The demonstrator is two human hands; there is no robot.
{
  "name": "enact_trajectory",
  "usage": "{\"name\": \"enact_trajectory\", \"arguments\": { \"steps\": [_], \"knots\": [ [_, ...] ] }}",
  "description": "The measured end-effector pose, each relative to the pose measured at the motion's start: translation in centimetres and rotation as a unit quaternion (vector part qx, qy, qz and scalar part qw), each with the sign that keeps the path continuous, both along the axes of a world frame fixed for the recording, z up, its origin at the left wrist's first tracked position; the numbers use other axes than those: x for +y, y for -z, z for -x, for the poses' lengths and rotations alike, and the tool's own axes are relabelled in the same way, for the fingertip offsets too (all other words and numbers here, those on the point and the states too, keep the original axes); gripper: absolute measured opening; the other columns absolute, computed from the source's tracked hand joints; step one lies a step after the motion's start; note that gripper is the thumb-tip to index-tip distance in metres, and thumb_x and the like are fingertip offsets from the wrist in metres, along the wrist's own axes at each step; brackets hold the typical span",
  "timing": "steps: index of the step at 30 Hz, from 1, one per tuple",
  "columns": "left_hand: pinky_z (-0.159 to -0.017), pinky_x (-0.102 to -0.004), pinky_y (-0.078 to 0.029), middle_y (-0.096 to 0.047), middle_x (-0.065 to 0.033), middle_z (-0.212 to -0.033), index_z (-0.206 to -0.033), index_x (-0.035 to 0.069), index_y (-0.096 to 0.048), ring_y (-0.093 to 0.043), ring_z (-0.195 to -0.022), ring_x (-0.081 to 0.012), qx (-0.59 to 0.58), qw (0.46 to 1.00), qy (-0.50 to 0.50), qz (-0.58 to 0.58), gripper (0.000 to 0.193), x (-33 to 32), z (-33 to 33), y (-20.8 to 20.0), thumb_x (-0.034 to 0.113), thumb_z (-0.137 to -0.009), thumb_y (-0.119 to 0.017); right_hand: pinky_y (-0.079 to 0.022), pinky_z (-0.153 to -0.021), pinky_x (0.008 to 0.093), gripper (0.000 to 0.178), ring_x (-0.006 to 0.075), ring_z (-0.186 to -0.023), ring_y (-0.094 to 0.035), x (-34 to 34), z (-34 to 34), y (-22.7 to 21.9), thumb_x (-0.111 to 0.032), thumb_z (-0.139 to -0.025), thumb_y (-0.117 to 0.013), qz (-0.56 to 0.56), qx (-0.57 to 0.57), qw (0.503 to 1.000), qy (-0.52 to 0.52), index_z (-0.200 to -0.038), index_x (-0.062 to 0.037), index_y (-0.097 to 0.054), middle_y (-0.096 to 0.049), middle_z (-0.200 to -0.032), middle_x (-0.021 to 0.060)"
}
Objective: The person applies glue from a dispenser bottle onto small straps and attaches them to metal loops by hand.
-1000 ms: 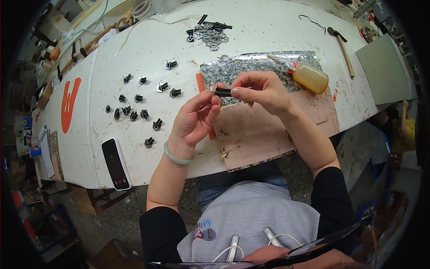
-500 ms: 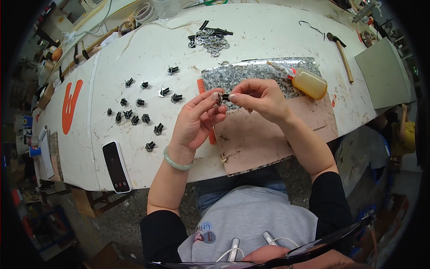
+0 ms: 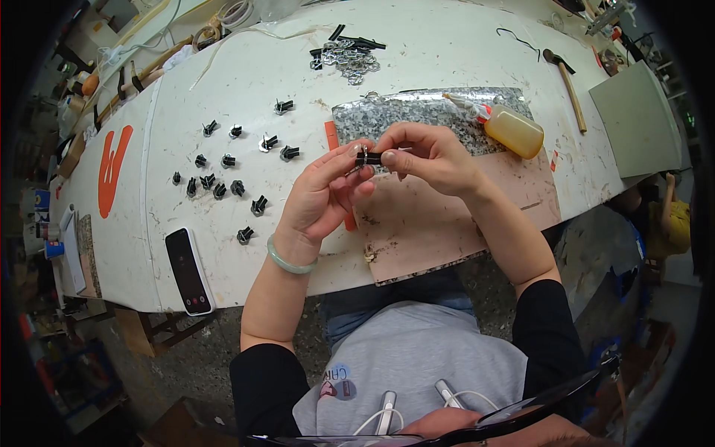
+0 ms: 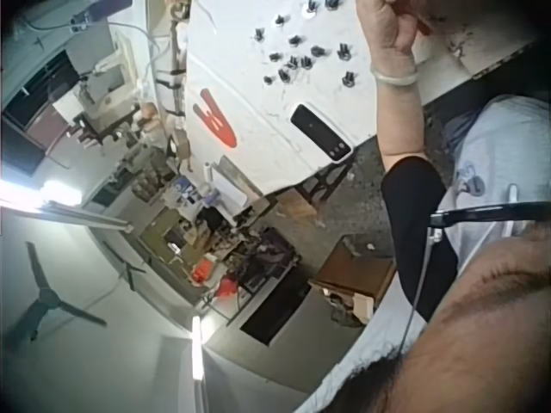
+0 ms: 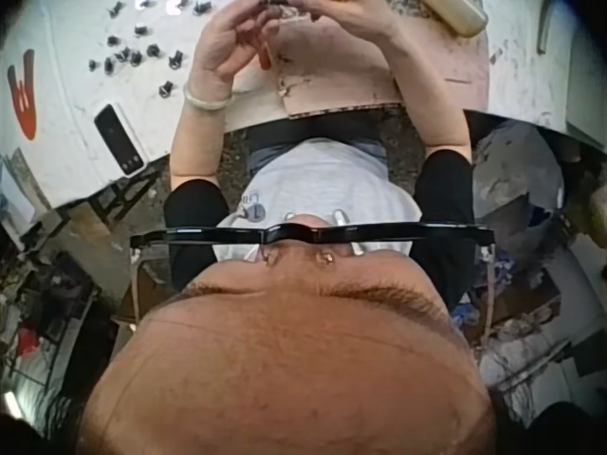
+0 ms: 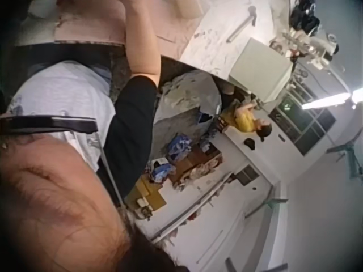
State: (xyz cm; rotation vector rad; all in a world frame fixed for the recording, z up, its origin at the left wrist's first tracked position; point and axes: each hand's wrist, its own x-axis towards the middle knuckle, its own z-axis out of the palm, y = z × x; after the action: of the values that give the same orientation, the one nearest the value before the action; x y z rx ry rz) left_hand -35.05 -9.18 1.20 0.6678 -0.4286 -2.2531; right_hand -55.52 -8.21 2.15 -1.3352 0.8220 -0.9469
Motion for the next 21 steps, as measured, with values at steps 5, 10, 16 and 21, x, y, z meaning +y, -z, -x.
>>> {"name": "enact_trajectory", "arguments": {
  "steps": [5, 10, 16, 21],
  "knots": [
    [-0.063, -0.0238, -0.057, -0.059, -0.0069, -0.09, -0.118, -0.002, -0.049, -0.059, -0.08, -0.0126, -0.033, 0.999, 0.002, 0.031, 0.03, 0.2, 0.2, -0.1, 0.014, -0.092, -0.052, -0.049, -0.07, 0.0215, 0.016, 0.0088, -0.083, -0.057, 0.3, -0.6, 0.2, 0.0, -0.084, -0.061, 0.02, -0.003, 0.999, 0.047, -0.1, 0.0009, -0.06, -0.06, -0.094, 0.003],
    [-0.065, -0.0244, -0.057, -0.061, -0.008, -0.091, -0.116, -0.002, -0.052, -0.062, -0.078, -0.0147, -0.101, 0.991, -0.017, 0.083, 0.029, 0.6, 0.7, -0.5, 0.014, -0.092, -0.053, -0.051, -0.071, 0.0233, 0.017, 0.0118, -0.086, -0.06, 0.1, -0.8, 0.4, 0.007, -0.078, -0.063, 0.244, 0.101, 0.959, 0.105, -0.094, -0.0003, -0.063, -0.061, -0.091, 0.0062],
    [-0.069, -0.0266, -0.057, -0.063, -0.0094, -0.092, -0.109, -0.004, -0.056, -0.065, -0.079, -0.0174, -0.163, 0.966, -0.06, 0.192, 0.024, 0.7, 0.9, -0.9, 0.009, -0.089, -0.058, -0.052, -0.067, 0.0248, 0.018, 0.0162, -0.08, -0.063, -0.1, -0.9, 0.5, 0.007, -0.075, -0.065, 0.337, 0.146, 0.915, 0.166, -0.09, -0.0035, -0.066, -0.062, -0.09, 0.0054],
    [-0.07, -0.0277, -0.058, -0.063, -0.0095, -0.091, -0.101, -0.003, -0.057, -0.065, -0.081, -0.0174, -0.155, 0.97, -0.049, 0.179, 0.017, 0.7, 0.7, -0.9, 0.005, -0.086, -0.06, -0.052, -0.063, 0.0262, 0.02, 0.0165, -0.077, -0.062, 0.1, -0.7, 0.4, 0.007, -0.073, -0.067, 0.388, 0.17, 0.89, 0.169, -0.089, -0.0055, -0.067, -0.062, -0.09, 0.0059]
  ]
}}
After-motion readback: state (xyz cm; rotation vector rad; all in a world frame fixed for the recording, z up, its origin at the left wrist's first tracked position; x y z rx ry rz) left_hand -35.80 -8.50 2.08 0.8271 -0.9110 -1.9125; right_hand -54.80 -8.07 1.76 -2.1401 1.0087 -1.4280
